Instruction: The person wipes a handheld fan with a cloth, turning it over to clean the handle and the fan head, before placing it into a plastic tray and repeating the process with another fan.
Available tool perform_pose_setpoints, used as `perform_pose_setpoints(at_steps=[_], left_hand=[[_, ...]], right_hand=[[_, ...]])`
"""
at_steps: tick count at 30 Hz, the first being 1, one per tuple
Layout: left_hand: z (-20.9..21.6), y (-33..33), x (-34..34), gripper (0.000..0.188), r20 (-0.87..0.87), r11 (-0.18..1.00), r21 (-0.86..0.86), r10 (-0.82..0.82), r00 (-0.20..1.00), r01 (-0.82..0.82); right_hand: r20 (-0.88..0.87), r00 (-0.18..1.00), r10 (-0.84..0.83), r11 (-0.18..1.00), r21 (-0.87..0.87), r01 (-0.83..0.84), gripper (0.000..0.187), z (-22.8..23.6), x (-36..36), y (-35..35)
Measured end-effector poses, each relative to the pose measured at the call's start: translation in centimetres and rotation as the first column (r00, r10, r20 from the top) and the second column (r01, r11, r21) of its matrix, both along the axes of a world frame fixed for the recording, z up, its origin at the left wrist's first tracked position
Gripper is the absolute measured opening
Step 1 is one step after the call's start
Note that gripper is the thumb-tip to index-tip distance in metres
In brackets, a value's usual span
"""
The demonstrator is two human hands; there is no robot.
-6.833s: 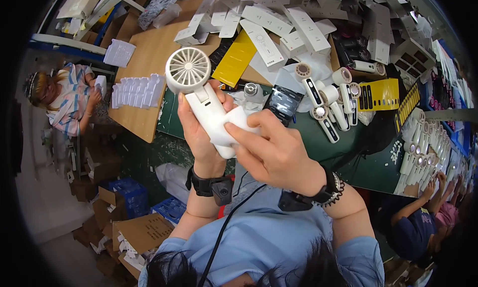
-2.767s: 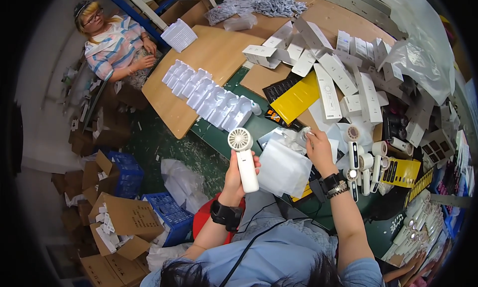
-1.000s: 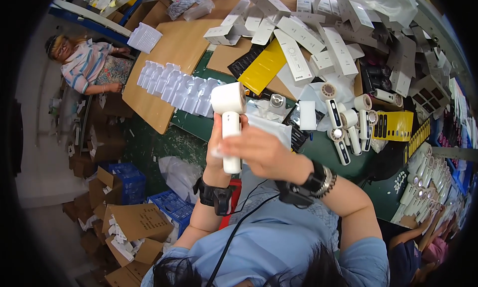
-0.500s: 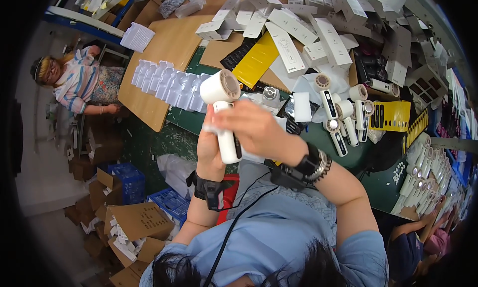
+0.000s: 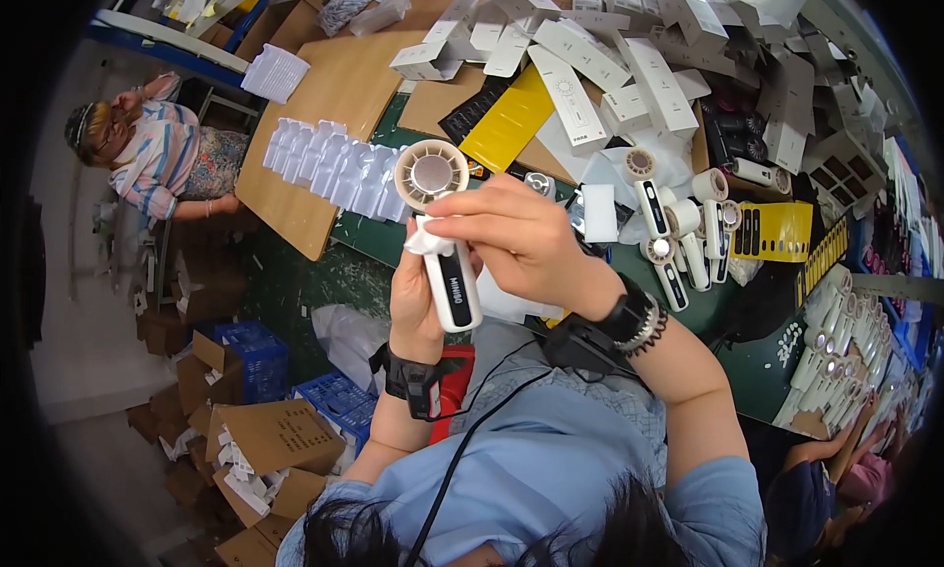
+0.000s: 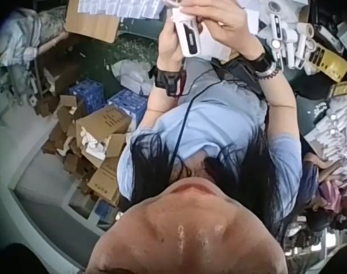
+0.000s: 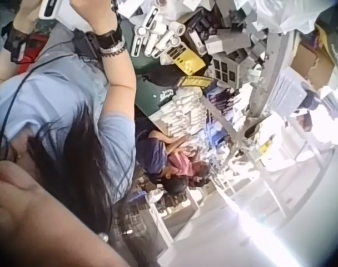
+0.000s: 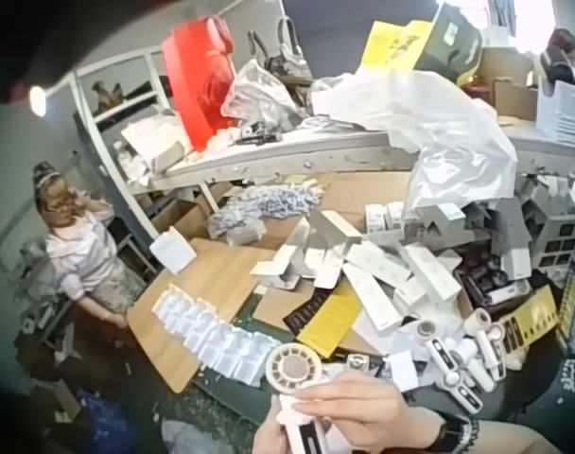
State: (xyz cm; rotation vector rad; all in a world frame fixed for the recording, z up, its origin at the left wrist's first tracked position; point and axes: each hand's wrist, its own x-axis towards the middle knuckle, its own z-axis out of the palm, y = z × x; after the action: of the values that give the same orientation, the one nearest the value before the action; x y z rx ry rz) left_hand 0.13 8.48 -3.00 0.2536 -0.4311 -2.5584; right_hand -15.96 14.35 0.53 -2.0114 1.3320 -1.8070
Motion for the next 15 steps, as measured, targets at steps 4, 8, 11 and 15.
perform_pose_setpoints(at_steps=[4, 8, 11, 15], left_hand=[[0.7, 0.9, -0.6, 0.044, 0.186, 0.984, 0.069, 0.148, 0.971, -0.163], [0.4, 0.6, -0.3, 0.047, 0.111, 0.984, 0.144, 0.090, 0.990, -0.105], [-1.5, 0.9, 0.0, 0.049, -0.031, 0.989, 0.138, -0.047, 0.998, 0.051], [-0.7, 1.2, -0.2, 0.050, 0.143, 0.948, 0.310, 0.027, 0.989, -0.070]], right_hand=[[-0.133, 0.991, -0.011, 0.999, -0.053, 0.004, 0.042, -1.1, 1.2, -0.2], [-0.186, 0.981, 0.059, 0.997, 0.067, -0.047, 0.049, -2.9, 2.3, 2.9], [-0.194, 0.970, 0.150, 0.981, 0.148, -0.122, 0.053, -3.4, 3.0, 5.3], [-0.140, 0.948, 0.285, 0.947, 0.197, -0.255, 0.051, -3.8, 3.4, 7.7]])
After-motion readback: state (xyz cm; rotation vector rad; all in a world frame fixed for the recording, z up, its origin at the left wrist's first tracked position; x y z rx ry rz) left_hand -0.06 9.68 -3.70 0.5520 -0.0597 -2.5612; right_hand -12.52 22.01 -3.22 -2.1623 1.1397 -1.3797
